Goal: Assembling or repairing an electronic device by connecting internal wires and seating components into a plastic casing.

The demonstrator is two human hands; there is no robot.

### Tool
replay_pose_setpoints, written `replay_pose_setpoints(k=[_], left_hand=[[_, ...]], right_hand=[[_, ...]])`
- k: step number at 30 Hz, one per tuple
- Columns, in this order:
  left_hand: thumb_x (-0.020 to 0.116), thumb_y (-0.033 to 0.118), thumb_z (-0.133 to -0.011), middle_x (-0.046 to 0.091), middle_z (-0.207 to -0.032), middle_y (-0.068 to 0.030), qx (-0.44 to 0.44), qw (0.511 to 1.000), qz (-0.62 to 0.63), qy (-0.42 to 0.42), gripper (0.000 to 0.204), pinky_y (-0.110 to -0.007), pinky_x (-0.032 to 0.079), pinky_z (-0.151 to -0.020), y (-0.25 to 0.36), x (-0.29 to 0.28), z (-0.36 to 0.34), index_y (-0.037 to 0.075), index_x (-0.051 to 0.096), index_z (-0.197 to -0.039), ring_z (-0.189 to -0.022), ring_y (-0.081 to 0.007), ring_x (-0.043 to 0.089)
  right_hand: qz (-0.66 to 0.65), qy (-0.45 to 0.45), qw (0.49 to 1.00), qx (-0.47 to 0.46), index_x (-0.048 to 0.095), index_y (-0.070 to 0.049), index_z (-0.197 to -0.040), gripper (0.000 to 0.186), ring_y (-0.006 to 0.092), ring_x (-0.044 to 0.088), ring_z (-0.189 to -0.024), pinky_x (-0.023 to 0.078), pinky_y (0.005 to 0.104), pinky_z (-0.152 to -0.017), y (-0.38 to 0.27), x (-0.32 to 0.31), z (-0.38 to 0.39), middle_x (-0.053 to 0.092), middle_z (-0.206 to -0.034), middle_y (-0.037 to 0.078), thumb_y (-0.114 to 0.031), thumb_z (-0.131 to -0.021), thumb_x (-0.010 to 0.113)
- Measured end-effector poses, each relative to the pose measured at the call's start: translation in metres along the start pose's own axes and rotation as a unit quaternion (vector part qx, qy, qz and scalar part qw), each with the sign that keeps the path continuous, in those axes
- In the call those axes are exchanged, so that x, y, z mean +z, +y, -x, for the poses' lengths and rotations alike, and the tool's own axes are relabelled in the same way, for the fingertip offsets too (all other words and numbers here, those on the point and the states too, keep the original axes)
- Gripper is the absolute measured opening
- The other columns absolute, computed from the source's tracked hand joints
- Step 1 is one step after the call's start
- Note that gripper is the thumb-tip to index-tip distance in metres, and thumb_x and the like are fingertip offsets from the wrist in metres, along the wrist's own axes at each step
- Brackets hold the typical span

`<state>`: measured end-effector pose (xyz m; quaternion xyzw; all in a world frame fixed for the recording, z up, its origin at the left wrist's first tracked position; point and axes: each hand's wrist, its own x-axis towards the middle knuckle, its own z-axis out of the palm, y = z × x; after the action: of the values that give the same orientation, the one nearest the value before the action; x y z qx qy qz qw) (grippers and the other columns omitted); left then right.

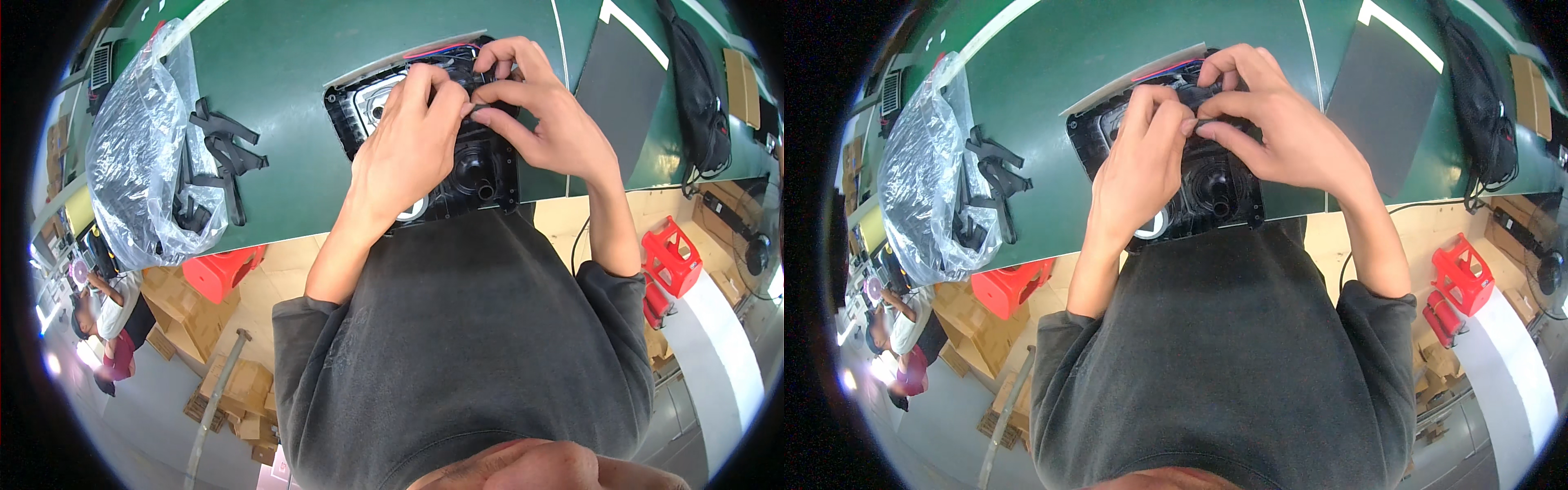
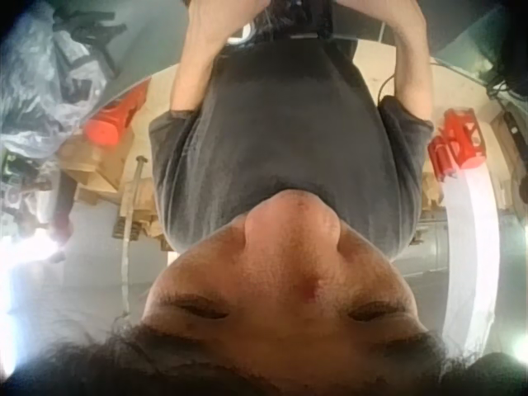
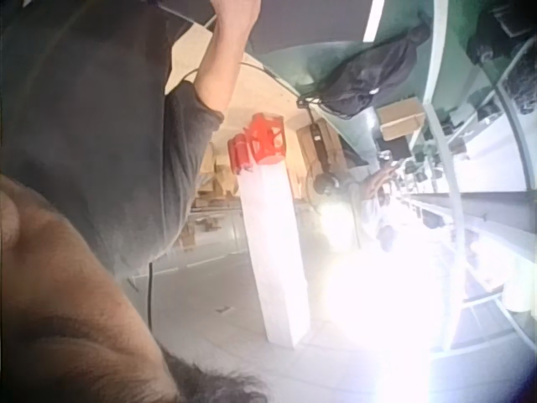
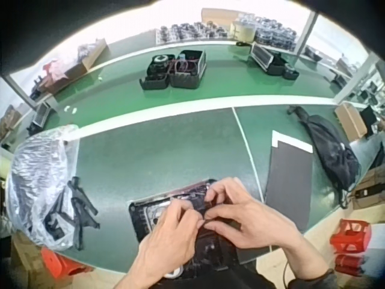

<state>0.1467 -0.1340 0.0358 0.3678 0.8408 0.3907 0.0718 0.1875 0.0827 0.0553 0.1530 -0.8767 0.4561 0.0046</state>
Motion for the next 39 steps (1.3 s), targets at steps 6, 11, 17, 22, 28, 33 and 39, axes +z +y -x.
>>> replay_pose_setpoints(k=[6, 11, 17, 22, 28, 33, 39], left_hand=[[0.066, 0.002, -0.097, 0.057, -0.117, -0.0161, 0.017, 0.999, 0.022, -0.015, 0.011, -0.046, 0.053, -0.088, -0.004, -0.007, -0.008, 0.003, 0.060, -0.106, -0.104, -0.0402, 0.063], [0.066, 0.000, -0.095, 0.058, -0.115, -0.0168, 0.040, 0.999, 0.011, -0.026, 0.011, -0.046, 0.053, -0.087, -0.002, -0.013, -0.009, 0.002, 0.060, -0.104, -0.103, -0.0402, 0.062], [0.068, 0.000, -0.095, 0.059, -0.119, -0.0173, 0.053, 0.998, 0.000, -0.026, 0.016, -0.046, 0.054, -0.088, 0.000, -0.006, 0.001, 0.000, 0.062, -0.109, -0.105, -0.0404, 0.064], [0.071, 0.006, -0.093, 0.058, -0.116, -0.0131, 0.090, 0.996, -0.017, -0.011, 0.016, -0.047, 0.054, -0.088, -0.006, -0.004, 0.003, 0.005, 0.065, -0.108, -0.103, -0.0377, 0.063], [0.075, 0.006, -0.091, 0.063, -0.110, -0.0111, 0.155, 0.983, -0.089, 0.032, 0.018, -0.043, 0.052, -0.090, -0.004, -0.006, 0.000, 0.005, 0.069, -0.108, -0.102, -0.0339, 0.064], [0.080, 0.002, -0.085, 0.070, -0.105, -0.0095, 0.192, 0.974, -0.109, 0.053, 0.024, -0.042, 0.052, -0.091, 0.002, -0.012, -0.004, 0.002, 0.074, -0.108, -0.096, -0.0309, 0.067], [0.082, 0.000, -0.083, 0.073, -0.098, -0.0101, 0.183, 0.979, -0.040, 0.083, 0.020, -0.040, 0.055, -0.087, 0.004, -0.001, -0.009, 0.002, 0.077, -0.102, -0.091, -0.0305, 0.070]], right_hand=[[0.030, -0.062, 0.998, -0.011, 0.069, -0.001, -0.100, 0.015, 0.0316, 0.052, -0.103, 0.047, 0.0401, -0.093, -0.006, -0.006, -0.010, 0.053, -0.125, 0.015, -0.009, -0.089, 0.075], [0.075, 0.001, 0.997, -0.028, 0.067, -0.002, -0.094, 0.022, 0.0323, 0.059, -0.101, 0.051, 0.0428, -0.089, -0.011, -0.001, -0.007, 0.058, -0.124, 0.013, -0.009, -0.079, 0.082], [0.217, 0.043, 0.962, -0.159, 0.070, -0.003, -0.095, 0.022, 0.0291, 0.063, -0.109, 0.054, 0.0401, -0.086, -0.007, -0.001, 0.005, 0.064, -0.125, 0.008, -0.011, -0.076, 0.078], [0.311, 0.055, 0.920, -0.233, 0.072, -0.003, -0.100, 0.027, 0.0284, 0.064, -0.115, 0.055, 0.0401, -0.090, -0.001, 0.006, 0.011, 0.065, -0.130, 0.006, -0.013, -0.076, 0.072], [0.191, 0.051, 0.964, -0.180, 0.074, -0.003, -0.112, 0.033, 0.0271, 0.064, -0.117, 0.055, 0.0393, -0.096, 0.008, 0.004, 0.016, 0.068, -0.127, 0.006, -0.003, -0.079, 0.081], [0.085, 0.105, 0.986, -0.103, 0.078, -0.005, -0.112, 0.032, 0.0267, 0.067, -0.112, 0.056, 0.0371, -0.094, 0.013, -0.007, 0.024, 0.070, -0.120, 0.008, -0.003, -0.081, 0.086], [0.021, 0.103, 0.991, -0.088, 0.078, -0.003, -0.103, 0.021, 0.0269, 0.069, -0.110, 0.057, 0.0356, -0.092, 0.021, -0.003, 0.027, 0.070, -0.116, 0.009, 0.000, -0.084, 0.083]])
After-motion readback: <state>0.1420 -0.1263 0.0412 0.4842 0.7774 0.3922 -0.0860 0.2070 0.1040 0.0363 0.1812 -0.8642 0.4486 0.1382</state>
